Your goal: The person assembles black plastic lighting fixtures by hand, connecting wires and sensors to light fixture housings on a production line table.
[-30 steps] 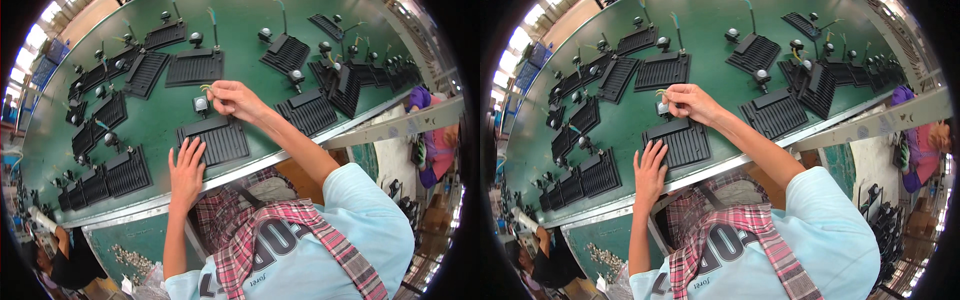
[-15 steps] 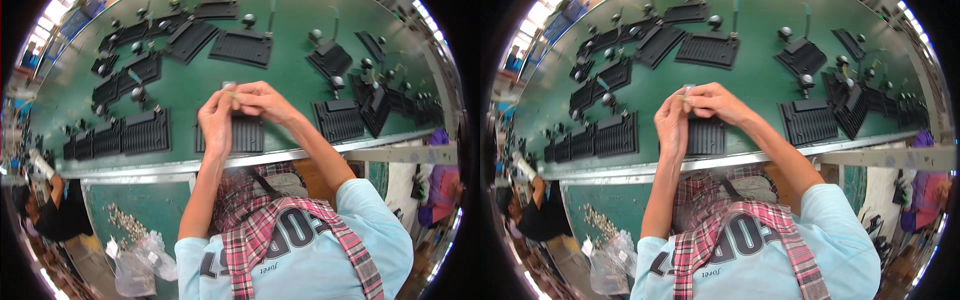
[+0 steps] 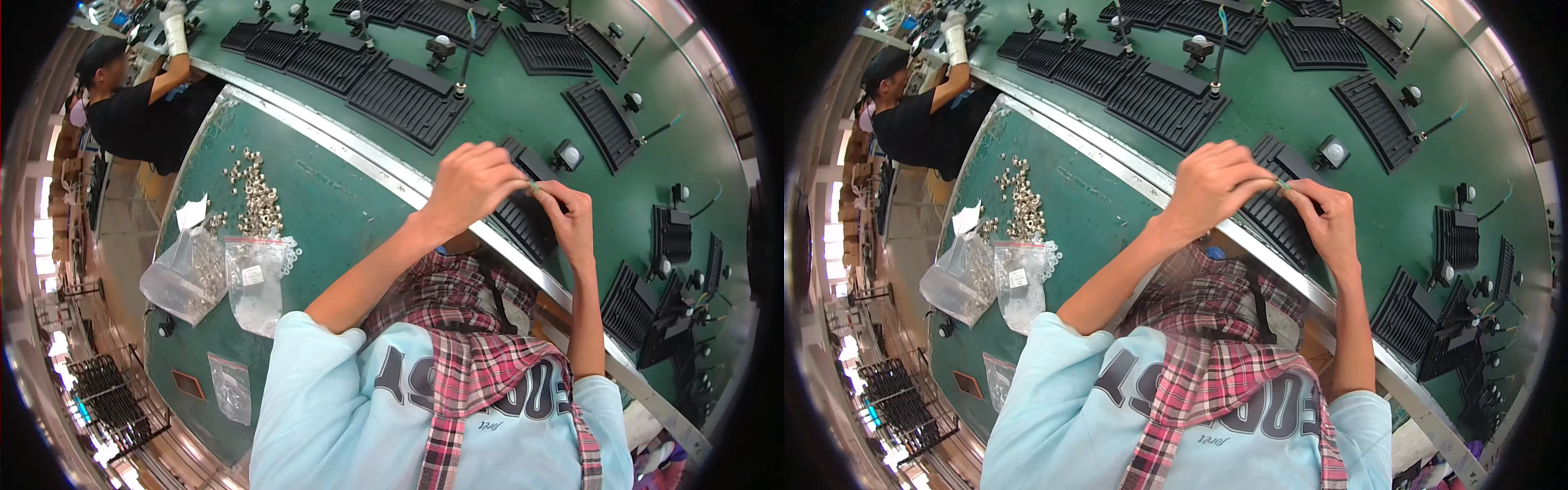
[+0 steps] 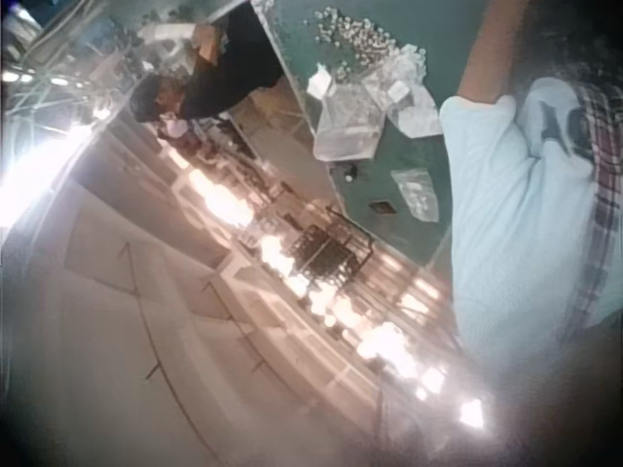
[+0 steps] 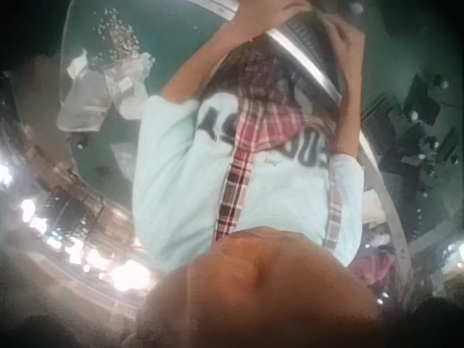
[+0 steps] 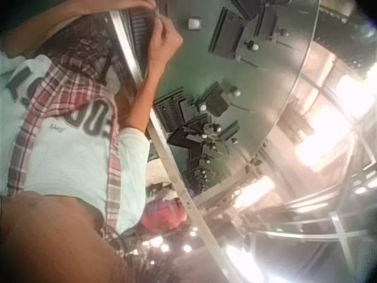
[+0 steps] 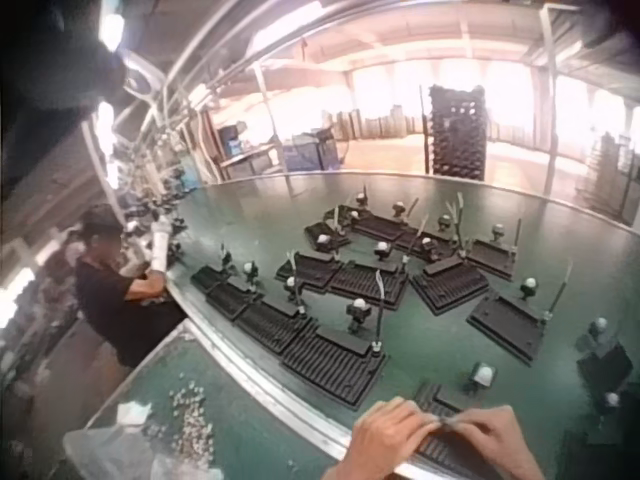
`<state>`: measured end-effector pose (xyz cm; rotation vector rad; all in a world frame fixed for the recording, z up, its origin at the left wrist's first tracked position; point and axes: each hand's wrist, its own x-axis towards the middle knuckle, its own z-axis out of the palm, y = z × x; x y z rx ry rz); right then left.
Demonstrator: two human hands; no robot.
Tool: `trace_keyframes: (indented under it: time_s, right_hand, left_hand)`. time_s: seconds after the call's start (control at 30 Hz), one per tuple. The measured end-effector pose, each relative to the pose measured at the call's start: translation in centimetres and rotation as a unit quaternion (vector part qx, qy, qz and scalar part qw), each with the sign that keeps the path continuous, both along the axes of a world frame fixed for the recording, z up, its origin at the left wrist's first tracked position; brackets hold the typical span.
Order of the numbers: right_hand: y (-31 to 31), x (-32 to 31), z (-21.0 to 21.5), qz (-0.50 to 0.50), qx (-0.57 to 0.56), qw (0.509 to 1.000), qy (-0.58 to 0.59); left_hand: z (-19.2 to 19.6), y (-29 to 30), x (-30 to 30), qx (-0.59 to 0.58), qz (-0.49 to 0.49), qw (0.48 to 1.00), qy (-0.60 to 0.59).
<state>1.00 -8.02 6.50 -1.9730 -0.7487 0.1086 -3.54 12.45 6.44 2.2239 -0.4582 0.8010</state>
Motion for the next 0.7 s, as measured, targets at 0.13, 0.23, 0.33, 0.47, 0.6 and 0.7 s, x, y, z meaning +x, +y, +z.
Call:
trace_keyframes:
  time_s: [0.13, 0.23, 0.33, 0.47, 0.6, 0.7]
  right_hand:
    - [-0.2, -0.1, 1.4, -0.031, -0.009, 0.998, 0.046]
    - [0.1, 0.3, 0.5, -0.040, -0.006, 0.998, 0.046]
    - [-0.1, 0.2, 0.6, -0.049, -0.006, 0.998, 0.048]
    - [0.0, 0.3, 0.6, -0.054, 0.020, 0.996, 0.070]
    - [-0.3, 0.6, 0.5, -0.052, 0.035, 0.994, 0.089]
    - [-0.5, 0.6, 0.3, -0.058, 0.035, 0.994, 0.085]
  left_hand:
    - [1.9, 8.0, -6.8, 0.015, 0.196, 0.973, 0.124]
    - [1.6, 15.5, -12.7, 0.093, 0.362, 0.885, 0.278]
    - [1.3, 19.8, -18.3, 0.166, 0.436, 0.819, 0.335]
    - [0.5, 20.4, -20.3, 0.185, 0.450, 0.776, 0.401]
    - [-0.3, 21.3, -20.2, 0.153, 0.436, 0.789, 0.406]
    - [-0.5, 22.5, -19.8, 0.127, 0.406, 0.809, 0.407]
